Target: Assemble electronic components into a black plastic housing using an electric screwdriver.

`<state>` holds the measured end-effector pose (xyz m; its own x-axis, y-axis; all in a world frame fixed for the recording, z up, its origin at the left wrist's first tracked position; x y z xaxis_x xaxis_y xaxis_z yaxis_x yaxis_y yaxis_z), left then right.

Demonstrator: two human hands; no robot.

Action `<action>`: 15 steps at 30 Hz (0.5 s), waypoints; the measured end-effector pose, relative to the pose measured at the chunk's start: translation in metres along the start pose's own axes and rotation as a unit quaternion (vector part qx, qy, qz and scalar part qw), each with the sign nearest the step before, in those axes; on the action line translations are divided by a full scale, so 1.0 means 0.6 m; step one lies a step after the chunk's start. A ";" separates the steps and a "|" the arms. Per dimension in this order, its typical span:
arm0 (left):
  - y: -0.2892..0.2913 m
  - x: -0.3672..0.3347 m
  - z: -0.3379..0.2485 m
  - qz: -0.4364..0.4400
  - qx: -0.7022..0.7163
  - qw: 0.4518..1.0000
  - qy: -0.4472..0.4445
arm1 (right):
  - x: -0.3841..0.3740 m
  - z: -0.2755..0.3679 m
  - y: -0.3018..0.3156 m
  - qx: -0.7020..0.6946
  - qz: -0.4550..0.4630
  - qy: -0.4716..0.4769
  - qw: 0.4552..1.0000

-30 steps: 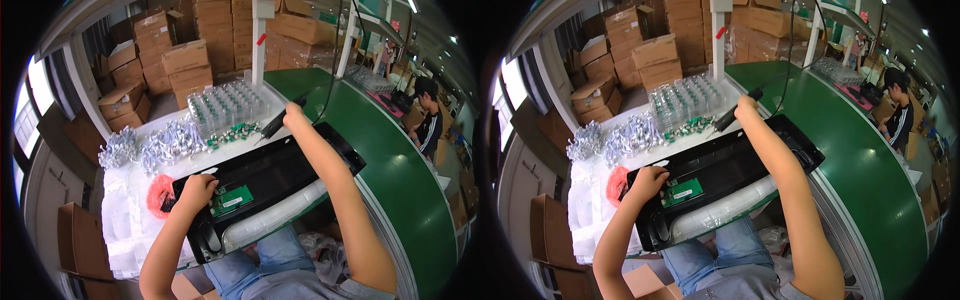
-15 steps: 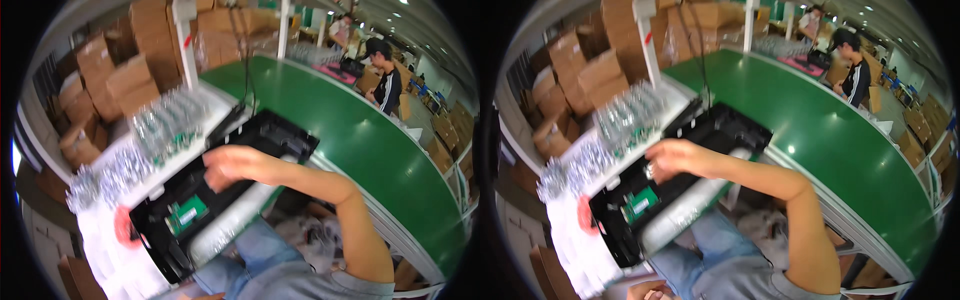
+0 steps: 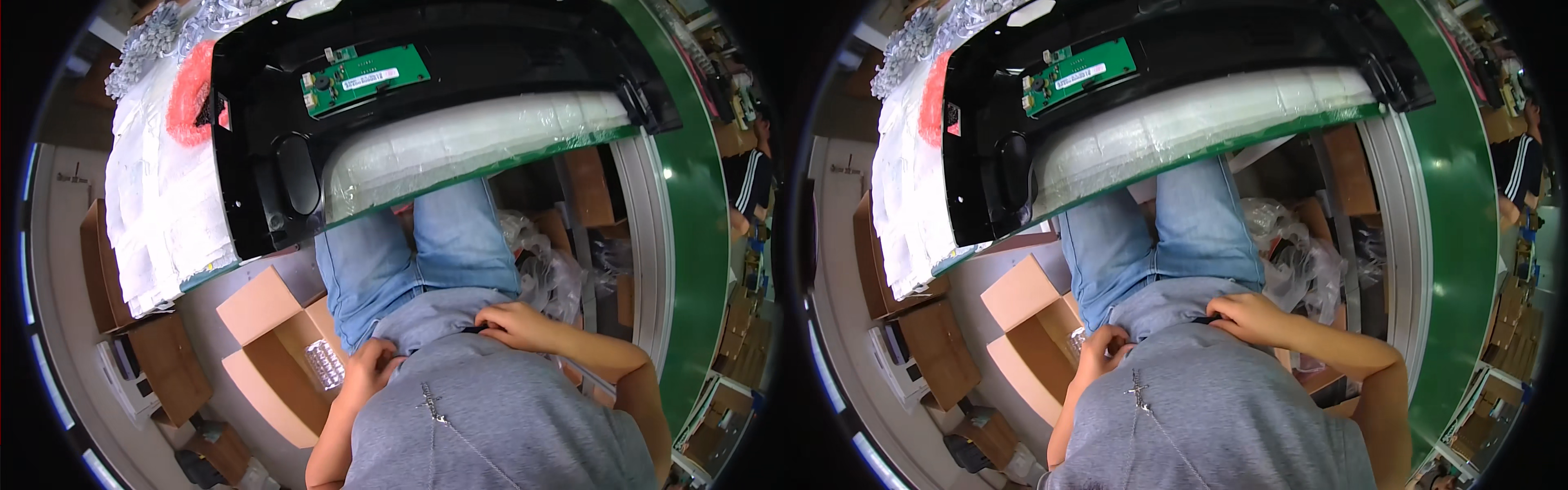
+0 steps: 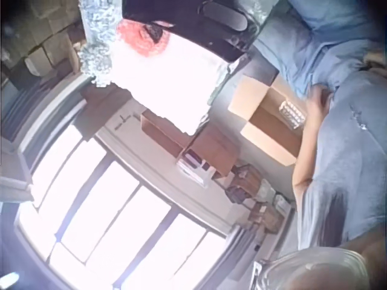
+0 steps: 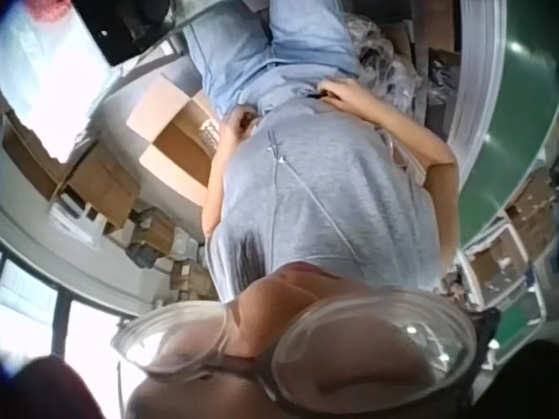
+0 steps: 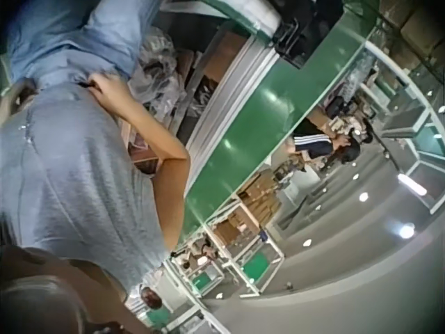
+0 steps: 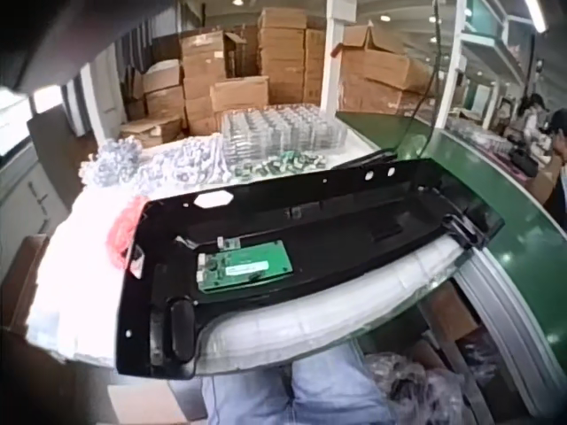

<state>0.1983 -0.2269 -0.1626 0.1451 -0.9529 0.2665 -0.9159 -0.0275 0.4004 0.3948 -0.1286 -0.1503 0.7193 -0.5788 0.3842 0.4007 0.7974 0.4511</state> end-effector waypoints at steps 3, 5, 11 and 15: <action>-0.002 0.003 -0.029 0.017 -0.045 0.995 -0.087 | 0.016 0.010 0.009 0.015 -0.026 0.016 0.999; -0.003 0.006 -0.056 0.002 -0.103 0.982 -0.156 | 0.034 0.016 0.022 0.042 -0.072 0.046 0.995; -0.026 -0.016 -0.060 0.021 -0.106 0.969 -0.224 | 0.102 -0.072 -0.007 -0.042 -0.131 -0.077 0.987; -0.035 -0.041 -0.056 0.026 -0.075 0.966 -0.247 | 0.110 -0.072 -0.022 -0.040 -0.221 -0.045 0.974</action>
<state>0.2265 -0.1927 -0.1481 -0.1292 -0.9806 -0.1472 -0.8476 0.0321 0.5297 0.4612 -0.1701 -0.1657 0.4157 -0.8777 0.2385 0.7048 0.4766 0.5255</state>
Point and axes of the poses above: each hand's wrist, its own x-axis away from the middle knuckle, its own y-axis out of the back of the hand, z = x × y, the point moved 7 cm from there along -x, towards the middle knuckle, and after that the axes turned 10 degrees about -z, right-handed, at the moved point
